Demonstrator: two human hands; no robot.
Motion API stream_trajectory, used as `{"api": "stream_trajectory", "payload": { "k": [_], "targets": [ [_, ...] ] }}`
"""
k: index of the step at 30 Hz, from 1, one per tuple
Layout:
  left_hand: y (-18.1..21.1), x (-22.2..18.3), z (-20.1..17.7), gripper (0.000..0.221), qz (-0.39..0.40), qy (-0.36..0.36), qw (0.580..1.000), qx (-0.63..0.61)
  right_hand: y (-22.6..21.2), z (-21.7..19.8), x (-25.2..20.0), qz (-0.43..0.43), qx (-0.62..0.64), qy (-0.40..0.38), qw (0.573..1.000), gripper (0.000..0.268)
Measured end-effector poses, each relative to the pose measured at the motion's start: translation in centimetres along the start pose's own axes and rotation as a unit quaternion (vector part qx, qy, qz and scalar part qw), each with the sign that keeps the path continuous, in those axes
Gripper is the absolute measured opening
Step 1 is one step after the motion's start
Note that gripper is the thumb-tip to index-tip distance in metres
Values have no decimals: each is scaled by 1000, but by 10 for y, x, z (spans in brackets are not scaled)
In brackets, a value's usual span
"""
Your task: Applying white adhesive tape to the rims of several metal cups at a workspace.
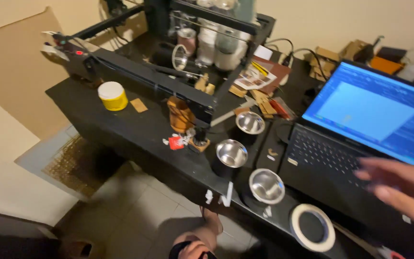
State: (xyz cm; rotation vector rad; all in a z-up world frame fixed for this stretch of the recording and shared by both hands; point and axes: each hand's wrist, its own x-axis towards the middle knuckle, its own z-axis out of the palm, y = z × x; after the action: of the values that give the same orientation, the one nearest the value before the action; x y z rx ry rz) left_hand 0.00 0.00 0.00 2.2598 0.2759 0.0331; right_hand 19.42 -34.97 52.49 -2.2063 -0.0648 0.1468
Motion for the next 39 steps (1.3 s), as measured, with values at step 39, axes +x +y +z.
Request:
{"api": "stream_trajectory", "payload": {
  "k": [39],
  "targets": [
    [0,87,81,41,30,-71,995,69,122,56,-7,-101,-320,39,941,60]
  ]
}}
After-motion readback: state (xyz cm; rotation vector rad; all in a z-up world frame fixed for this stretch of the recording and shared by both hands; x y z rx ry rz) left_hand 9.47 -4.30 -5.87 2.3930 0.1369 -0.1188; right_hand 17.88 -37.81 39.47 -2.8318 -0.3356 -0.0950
